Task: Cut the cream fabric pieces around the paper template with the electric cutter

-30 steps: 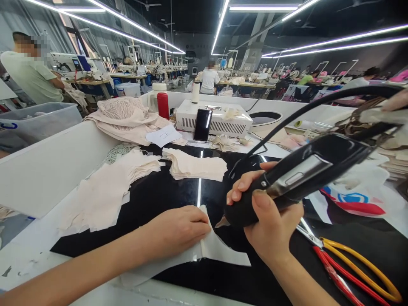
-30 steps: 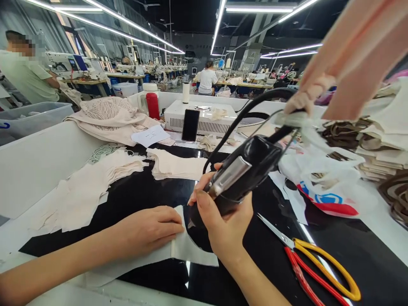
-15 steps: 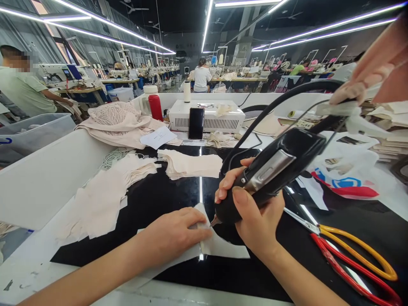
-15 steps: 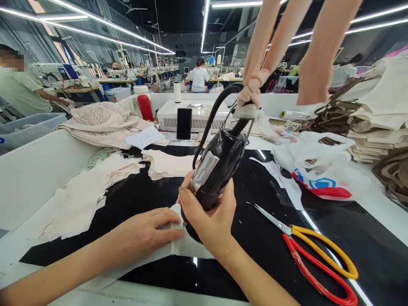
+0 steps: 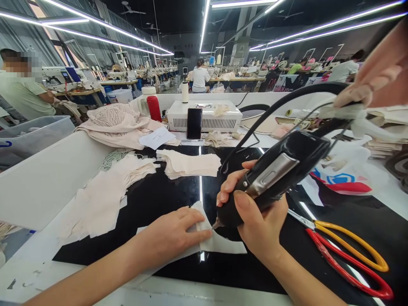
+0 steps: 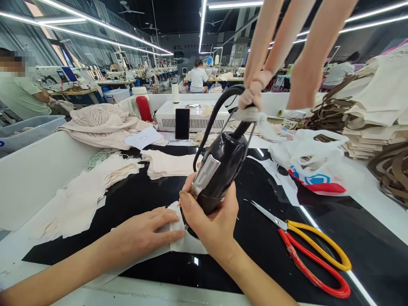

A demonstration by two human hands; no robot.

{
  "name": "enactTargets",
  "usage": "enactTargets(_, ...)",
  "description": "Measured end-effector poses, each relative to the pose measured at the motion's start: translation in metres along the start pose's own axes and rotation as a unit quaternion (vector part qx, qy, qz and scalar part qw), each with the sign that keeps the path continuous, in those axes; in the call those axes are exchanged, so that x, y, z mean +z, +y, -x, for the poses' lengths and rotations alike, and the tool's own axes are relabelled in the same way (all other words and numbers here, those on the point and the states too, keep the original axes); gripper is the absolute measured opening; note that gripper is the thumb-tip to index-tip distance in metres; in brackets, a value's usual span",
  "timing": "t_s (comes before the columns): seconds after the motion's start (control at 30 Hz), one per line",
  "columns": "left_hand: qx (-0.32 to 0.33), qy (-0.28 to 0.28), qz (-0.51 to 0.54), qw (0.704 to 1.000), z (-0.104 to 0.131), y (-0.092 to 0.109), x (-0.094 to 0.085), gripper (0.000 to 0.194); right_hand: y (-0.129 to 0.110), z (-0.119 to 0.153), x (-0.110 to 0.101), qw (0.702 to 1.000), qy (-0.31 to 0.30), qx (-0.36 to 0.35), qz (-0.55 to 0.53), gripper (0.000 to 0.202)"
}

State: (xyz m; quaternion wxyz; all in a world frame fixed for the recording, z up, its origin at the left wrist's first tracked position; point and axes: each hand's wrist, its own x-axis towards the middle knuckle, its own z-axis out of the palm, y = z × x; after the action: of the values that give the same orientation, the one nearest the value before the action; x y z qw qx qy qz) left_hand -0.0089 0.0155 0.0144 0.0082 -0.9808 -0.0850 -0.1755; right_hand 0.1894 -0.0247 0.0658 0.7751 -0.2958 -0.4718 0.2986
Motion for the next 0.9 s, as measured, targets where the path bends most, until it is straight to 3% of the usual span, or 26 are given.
enactTargets(0.23,-0.011,-0.029,0.003,1.0,0.004,0.0,-0.003,0.037,-0.01,0.001,-0.008,1.0,0.015,0.01,-0.005,0.038)
enactTargets(0.4,-0.01,0.015,0.036,0.999,-0.005,0.01,-0.005,0.033,-0.026,0.008,-0.027,0.999,0.027,0.002,0.019,0.04)
enactTargets(0.5,-0.028,0.007,0.075,0.997,-0.016,0.02,-0.004,0.029,-0.031,0.013,-0.032,0.999,0.021,-0.001,0.027,0.038)
enactTargets(0.67,-0.043,-0.003,0.079,0.996,-0.024,0.033,0.002,0.024,-0.031,0.017,-0.029,0.999,0.023,0.002,0.027,0.038)
enactTargets(0.9,-0.048,-0.015,0.062,0.997,-0.016,0.037,0.005,0.027,-0.033,0.016,-0.023,0.999,0.032,0.004,0.019,0.041)
